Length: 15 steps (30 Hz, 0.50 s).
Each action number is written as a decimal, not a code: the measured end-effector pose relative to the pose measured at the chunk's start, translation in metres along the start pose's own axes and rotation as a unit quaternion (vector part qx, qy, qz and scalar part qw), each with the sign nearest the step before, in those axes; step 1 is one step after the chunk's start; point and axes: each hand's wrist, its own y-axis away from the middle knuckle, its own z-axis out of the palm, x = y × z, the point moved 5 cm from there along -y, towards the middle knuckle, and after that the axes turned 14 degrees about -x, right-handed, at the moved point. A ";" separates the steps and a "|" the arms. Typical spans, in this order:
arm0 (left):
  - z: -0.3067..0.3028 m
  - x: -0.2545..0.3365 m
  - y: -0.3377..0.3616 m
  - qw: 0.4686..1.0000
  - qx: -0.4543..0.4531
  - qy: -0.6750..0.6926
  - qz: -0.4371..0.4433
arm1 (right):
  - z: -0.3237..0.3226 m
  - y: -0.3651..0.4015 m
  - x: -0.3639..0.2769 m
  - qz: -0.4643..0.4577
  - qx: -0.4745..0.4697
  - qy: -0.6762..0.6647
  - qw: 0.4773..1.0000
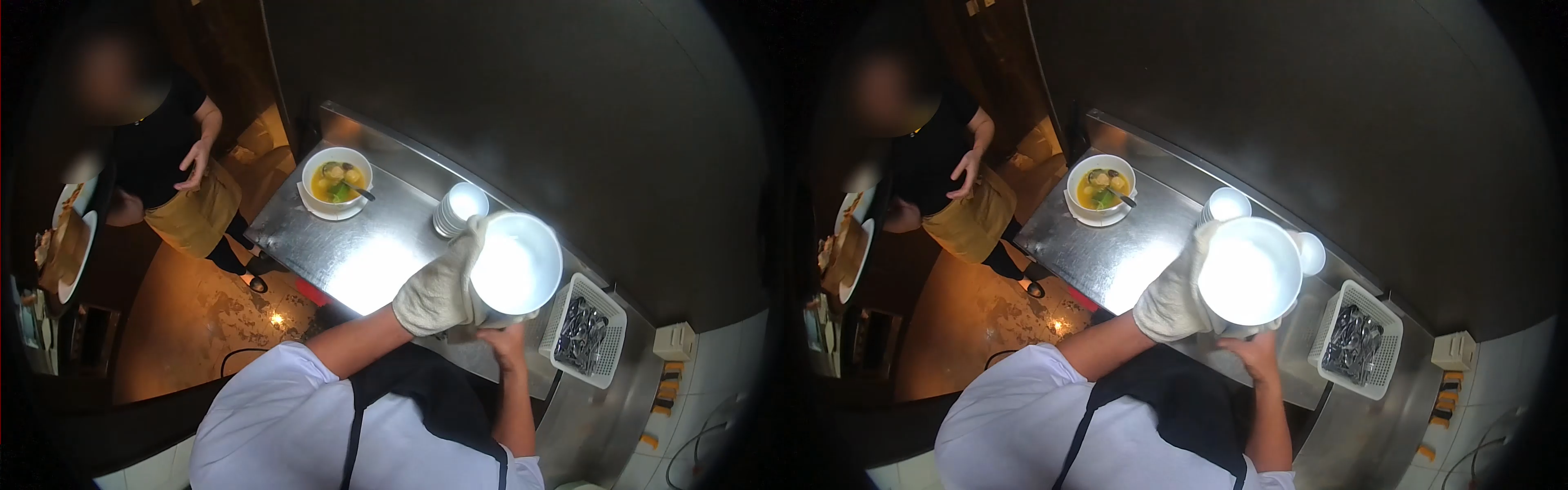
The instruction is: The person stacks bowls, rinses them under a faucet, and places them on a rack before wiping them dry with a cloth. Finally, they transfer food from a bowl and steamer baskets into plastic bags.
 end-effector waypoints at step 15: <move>0.036 0.004 0.002 0.974 0.144 -0.026 0.173 | -0.107 0.041 -0.108 -0.192 -0.018 -0.157 0.968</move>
